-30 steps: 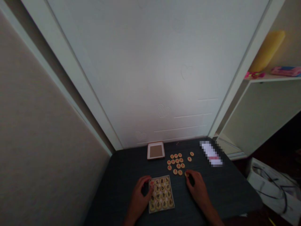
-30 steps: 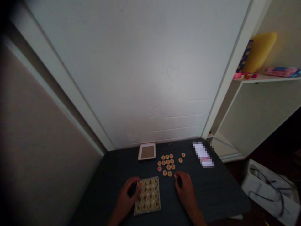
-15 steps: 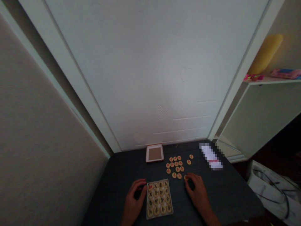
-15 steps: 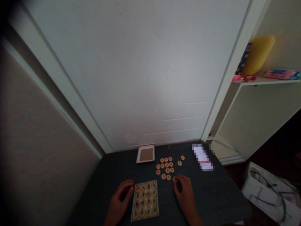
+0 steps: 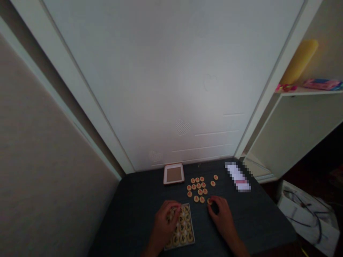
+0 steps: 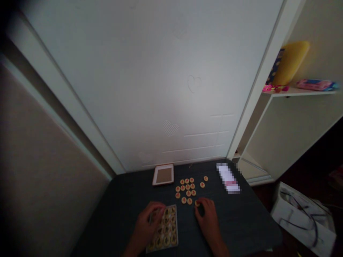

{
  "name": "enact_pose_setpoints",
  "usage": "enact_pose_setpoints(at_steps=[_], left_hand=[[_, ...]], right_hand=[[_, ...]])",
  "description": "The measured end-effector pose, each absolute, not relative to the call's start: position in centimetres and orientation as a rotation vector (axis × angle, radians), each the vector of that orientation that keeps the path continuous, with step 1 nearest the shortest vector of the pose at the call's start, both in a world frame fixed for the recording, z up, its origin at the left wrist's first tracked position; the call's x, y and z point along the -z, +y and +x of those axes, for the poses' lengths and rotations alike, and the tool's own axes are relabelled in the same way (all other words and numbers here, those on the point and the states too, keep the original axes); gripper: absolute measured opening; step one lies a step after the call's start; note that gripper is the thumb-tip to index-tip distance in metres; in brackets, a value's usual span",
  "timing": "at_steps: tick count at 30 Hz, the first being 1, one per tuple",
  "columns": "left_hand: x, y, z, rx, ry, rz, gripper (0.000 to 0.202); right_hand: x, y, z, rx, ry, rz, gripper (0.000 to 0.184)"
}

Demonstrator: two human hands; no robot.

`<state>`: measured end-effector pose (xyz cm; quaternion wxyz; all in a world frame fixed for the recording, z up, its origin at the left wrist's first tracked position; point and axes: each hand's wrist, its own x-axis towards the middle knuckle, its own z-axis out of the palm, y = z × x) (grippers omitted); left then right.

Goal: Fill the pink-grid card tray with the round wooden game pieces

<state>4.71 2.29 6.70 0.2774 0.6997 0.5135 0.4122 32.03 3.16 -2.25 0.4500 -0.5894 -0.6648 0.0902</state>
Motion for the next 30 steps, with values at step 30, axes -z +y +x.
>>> enact_pose_setpoints(at_steps=[30], left_hand=[[-8.3, 2.4, 10.9, -0.983, 1.289, 1.617, 0.021]], right_hand=[[-3.7, 1.6, 30.4, -0.559, -1.667, -1.269, 0.021]])
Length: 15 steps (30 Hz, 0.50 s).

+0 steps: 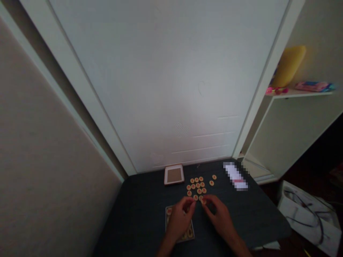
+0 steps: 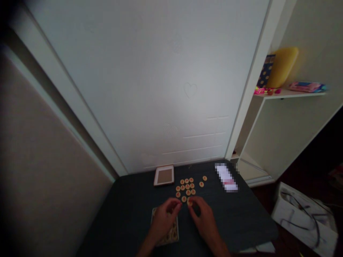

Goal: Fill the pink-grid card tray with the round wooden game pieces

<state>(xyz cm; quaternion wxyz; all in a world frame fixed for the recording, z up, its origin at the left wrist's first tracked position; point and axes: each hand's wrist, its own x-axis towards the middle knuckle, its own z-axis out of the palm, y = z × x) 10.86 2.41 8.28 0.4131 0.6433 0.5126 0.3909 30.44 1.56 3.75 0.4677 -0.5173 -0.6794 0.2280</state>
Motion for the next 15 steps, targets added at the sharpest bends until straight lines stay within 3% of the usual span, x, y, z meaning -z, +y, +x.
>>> enact_pose_setpoints(at_steps=[15], left_hand=[[-7.7, 2.2, 12.7, -0.982, 1.066, 1.341, 0.033]], right_hand=[[-4.9, -0.3, 28.3, -0.55, -1.66, -1.189, 0.025]])
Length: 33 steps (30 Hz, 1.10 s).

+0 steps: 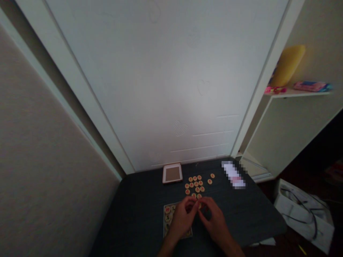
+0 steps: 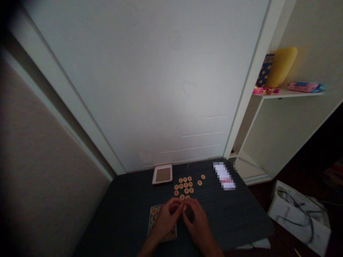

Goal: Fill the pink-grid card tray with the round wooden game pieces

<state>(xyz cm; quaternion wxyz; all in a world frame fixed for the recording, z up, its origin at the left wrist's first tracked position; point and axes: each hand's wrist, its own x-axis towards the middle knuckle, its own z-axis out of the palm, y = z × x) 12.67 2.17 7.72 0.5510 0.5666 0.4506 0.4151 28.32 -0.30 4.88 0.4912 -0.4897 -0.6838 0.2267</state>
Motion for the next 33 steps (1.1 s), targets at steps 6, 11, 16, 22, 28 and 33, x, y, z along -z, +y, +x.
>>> enact_pose_setpoints(at_steps=[6, 11, 16, 22, 28, 33], left_hand=[[-7.4, 2.0, 12.1, -0.964, 1.078, 1.351, 0.033], [-7.5, 2.0, 12.0, -0.959, 1.08, 1.377, 0.03], [-7.9, 1.8, 11.9, -0.953, 1.044, 1.399, 0.028], [-8.3, 1.5, 11.9, -0.944, 1.034, 1.417, 0.028], [-7.6, 1.6, 12.1, -0.967, 1.047, 1.396, 0.027], [-7.2, 1.7, 11.9, -1.013, 1.093, 1.415, 0.025]], right_hand=[[-4.6, -0.6, 27.9, -0.549, -1.643, -1.187, 0.024], [-4.3, -0.7, 27.7, -0.573, -1.651, -1.197, 0.023], [-4.5, -0.7, 27.9, -0.572, -1.667, -1.189, 0.023], [-5.0, -0.8, 28.2, -0.572, -1.689, -1.182, 0.023], [-5.0, -0.7, 28.2, -0.564, -1.667, -1.192, 0.023], [-5.4, -0.7, 28.1, -0.557, -1.655, -1.201, 0.019]])
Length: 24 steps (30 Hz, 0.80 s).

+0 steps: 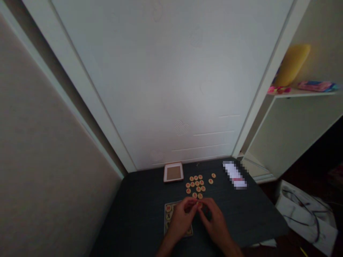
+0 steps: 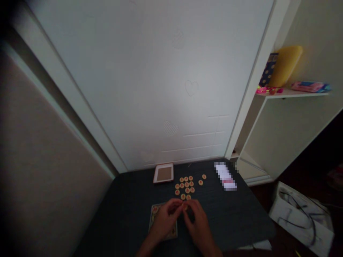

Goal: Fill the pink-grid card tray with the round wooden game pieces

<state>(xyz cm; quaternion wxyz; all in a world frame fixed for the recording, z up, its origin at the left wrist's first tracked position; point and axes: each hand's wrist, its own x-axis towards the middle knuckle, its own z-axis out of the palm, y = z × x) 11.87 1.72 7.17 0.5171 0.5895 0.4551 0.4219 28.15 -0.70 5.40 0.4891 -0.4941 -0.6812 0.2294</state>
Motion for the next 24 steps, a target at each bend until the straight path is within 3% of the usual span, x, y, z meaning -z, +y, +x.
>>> enact_pose_setpoints(at_steps=[13, 24], left_hand=[[-8.7, 3.7, 4.5, -1.178, 1.391, 1.405, 0.04], [-9.1, 3.1, 3.9, -1.181, 1.448, 1.462, 0.039]], right_hand=[[-4.2, 0.1, 30.4, -0.546, -1.588, -1.274, 0.025], [-3.7, 0.7, 30.4, -0.752, -1.454, -1.325, 0.033]])
